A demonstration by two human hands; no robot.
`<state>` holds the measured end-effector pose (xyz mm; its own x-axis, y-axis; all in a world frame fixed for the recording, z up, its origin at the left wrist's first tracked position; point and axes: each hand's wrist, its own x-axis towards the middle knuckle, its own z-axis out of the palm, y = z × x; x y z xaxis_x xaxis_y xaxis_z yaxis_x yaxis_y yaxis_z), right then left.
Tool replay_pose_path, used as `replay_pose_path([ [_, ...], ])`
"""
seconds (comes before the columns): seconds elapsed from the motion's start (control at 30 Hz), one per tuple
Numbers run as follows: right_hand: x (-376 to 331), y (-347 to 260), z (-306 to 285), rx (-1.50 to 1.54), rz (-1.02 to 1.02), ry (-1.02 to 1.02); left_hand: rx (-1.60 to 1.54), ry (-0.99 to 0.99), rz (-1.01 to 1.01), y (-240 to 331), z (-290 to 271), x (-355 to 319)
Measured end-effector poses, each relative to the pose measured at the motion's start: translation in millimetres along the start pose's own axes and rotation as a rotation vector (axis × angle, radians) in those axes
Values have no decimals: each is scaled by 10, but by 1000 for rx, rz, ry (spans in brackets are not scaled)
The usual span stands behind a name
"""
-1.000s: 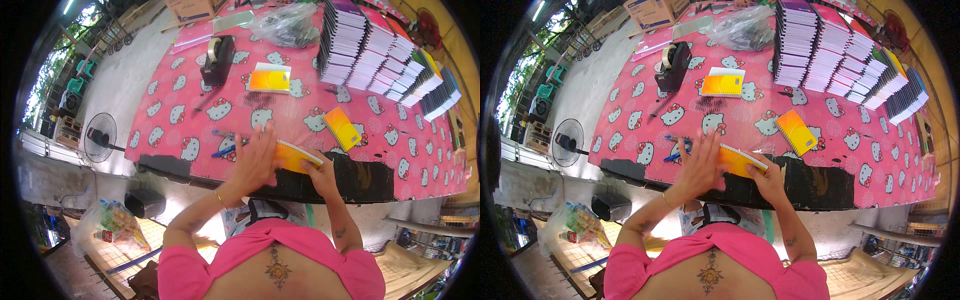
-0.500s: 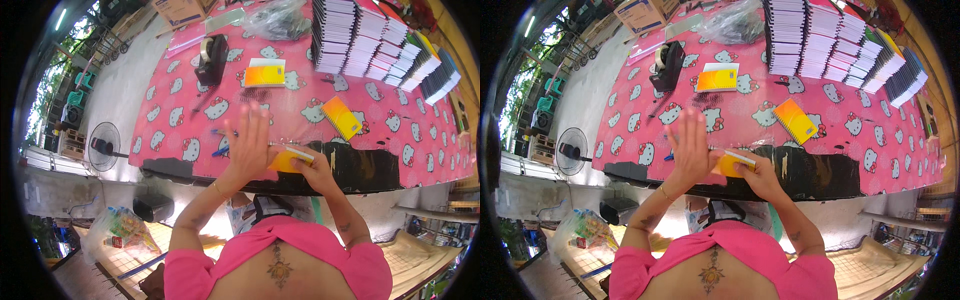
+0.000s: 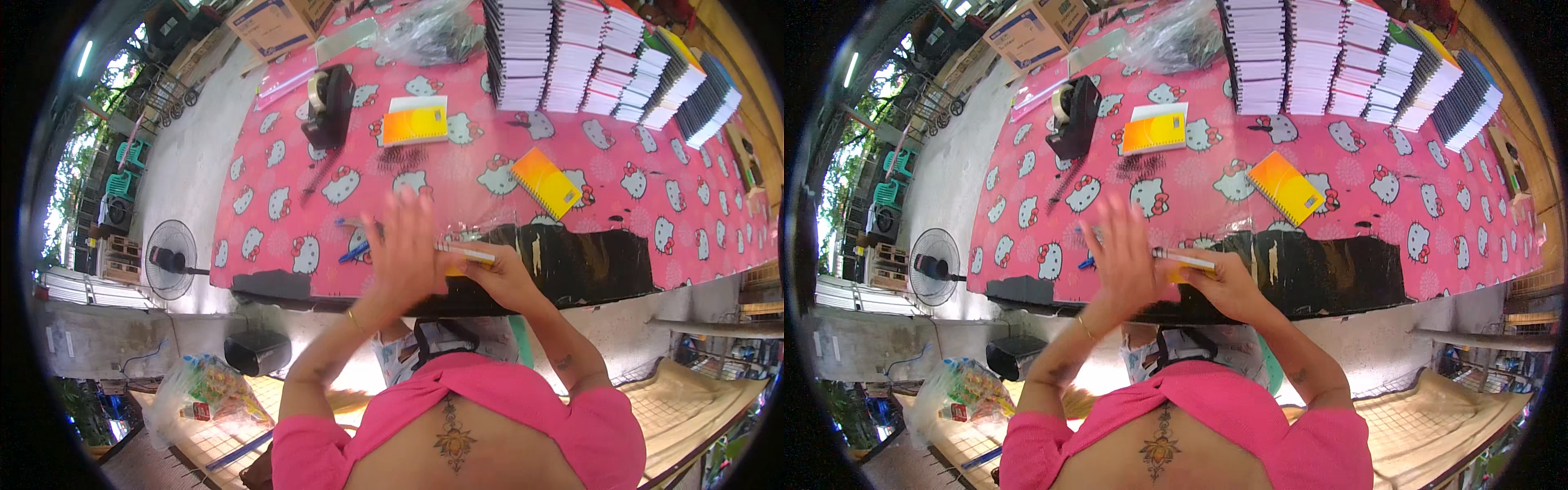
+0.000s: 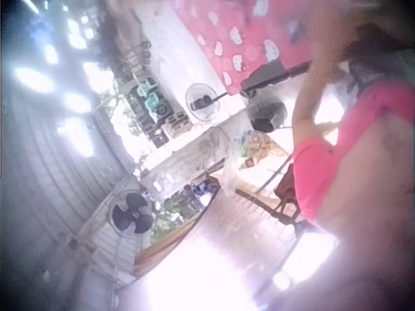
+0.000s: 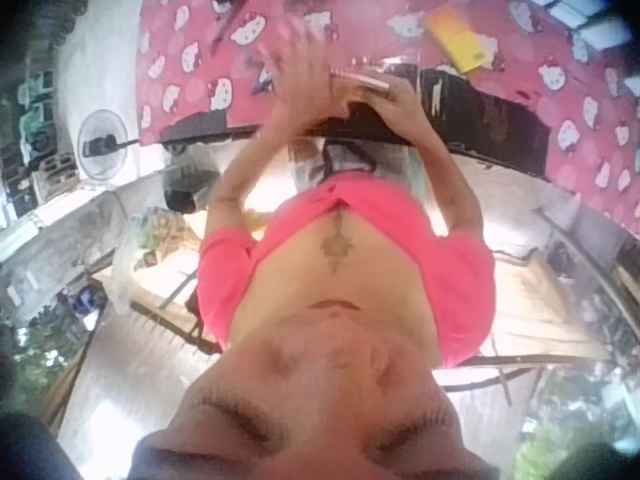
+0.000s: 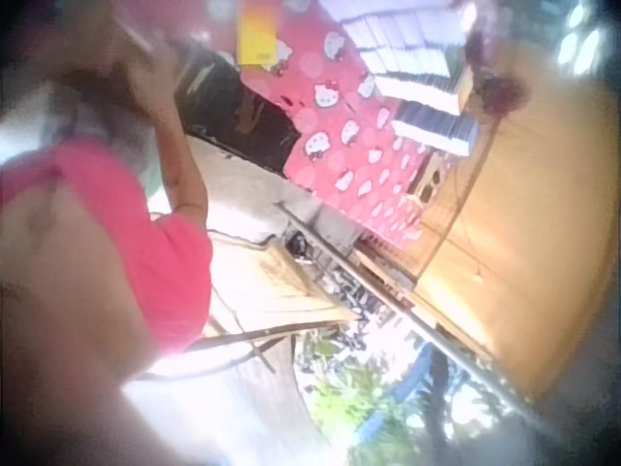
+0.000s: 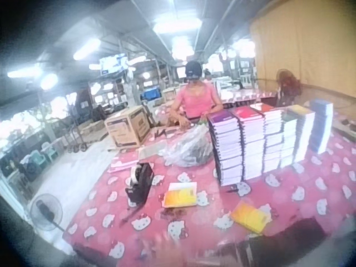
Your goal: The person organizes and stacks small yellow and orange notebooks on a table, uses a tape dispenser, and places the items into stacks alongside other colored notebooks.
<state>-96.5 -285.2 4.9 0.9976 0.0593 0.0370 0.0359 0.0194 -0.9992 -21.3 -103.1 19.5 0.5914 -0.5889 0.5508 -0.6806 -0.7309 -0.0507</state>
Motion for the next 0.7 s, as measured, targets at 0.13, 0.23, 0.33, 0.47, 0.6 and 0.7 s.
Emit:
replay_pose_path([
  [0.13, 37, -154, 4, 131, 43, 11, -180, -215, 183, 229, 137, -501],
  [0.23, 29, -88, 14, 16, 12, -30, -172, -88, 134, 169, 59, -206],
  [0.33, 36, -96, 16, 16, -33, -35, -58, -103, 16, 156, 80, -40],
  [0.47, 48, 37, -6, 102, -97, 16, -81, -89, 257, 263, 164, -290],
  [0.6, 38, 5, -81, -8, -28, -28, -55, -227, 181, 259, 38, 109],
  [0.7, 77, 80, -79, 38, -76, 27, -279, -153, 232, 405, 183, -521],
])
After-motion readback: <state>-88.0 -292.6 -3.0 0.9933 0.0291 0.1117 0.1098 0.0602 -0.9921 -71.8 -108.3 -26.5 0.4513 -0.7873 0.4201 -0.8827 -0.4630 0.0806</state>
